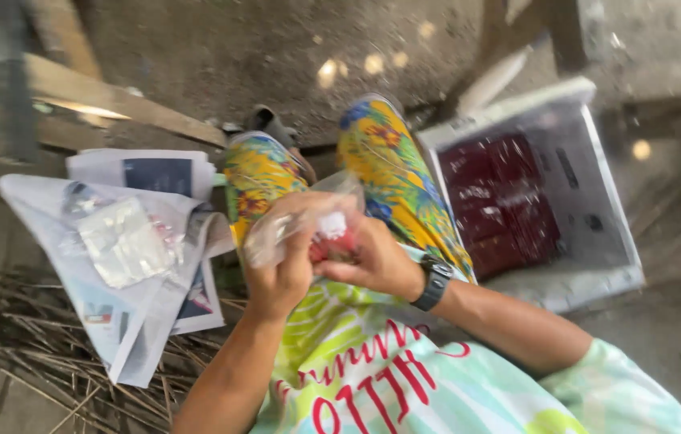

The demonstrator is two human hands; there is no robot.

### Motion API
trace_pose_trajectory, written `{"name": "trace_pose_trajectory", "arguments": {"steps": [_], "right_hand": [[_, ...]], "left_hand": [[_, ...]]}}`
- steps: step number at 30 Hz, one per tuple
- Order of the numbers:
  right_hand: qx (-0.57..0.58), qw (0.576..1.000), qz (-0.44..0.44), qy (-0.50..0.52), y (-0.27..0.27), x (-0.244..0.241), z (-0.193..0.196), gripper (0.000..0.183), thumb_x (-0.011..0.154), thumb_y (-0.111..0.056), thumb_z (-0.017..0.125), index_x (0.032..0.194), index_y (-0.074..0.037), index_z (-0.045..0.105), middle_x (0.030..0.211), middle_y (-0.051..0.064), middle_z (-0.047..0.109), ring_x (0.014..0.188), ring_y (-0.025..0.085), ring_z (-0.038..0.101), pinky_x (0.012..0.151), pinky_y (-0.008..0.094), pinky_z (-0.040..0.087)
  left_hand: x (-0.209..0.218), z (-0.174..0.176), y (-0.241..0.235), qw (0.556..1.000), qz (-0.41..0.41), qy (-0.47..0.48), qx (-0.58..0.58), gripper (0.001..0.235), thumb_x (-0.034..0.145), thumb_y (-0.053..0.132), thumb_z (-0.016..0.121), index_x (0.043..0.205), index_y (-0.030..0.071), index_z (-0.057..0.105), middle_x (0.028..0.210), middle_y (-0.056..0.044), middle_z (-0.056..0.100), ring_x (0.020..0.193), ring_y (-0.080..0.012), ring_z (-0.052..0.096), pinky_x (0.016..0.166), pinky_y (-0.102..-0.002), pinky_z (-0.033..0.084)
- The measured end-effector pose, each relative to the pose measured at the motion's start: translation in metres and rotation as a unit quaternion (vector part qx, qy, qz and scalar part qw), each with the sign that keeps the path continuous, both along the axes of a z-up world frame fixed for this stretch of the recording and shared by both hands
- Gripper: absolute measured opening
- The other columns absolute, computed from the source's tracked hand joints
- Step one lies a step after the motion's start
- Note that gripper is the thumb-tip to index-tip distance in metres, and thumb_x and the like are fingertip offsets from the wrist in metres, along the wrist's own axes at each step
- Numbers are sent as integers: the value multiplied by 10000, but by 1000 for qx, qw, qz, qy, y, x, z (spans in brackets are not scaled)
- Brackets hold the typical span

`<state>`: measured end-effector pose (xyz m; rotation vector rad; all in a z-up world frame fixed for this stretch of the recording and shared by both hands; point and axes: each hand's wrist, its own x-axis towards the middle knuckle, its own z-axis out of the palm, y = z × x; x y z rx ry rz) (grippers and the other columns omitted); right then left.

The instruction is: Packaging bundles of red incense sticks into plastic bags and then into a shipping box.

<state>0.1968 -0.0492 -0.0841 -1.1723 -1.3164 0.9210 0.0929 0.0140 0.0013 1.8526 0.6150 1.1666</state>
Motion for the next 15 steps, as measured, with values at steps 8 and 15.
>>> {"name": "trace_pose_trajectory", "arguments": {"steps": [8, 15], "right_hand": [[11, 997, 80, -20, -29, 64, 44, 261, 801, -268, 558, 943, -50, 552, 810, 25, 609, 697, 143, 582, 654, 264, 436], [-80, 949, -276, 131, -143, 216, 8, 100, 811, -29, 552, 755, -99, 507, 983, 147, 592, 980, 233, 624, 805, 288, 560]], "left_hand": [[-18, 10, -9, 988, -59, -76, -119, 276, 931, 320, 419, 934, 50, 480, 922, -228, 552, 843, -361, 610, 804, -442, 574], [-41, -53, 40, 969, 38, 245, 25, 386, 1051, 188, 415, 1171, -179, 426, 1117, -321, 505, 1056, -408, 543, 979, -455, 445]]}}
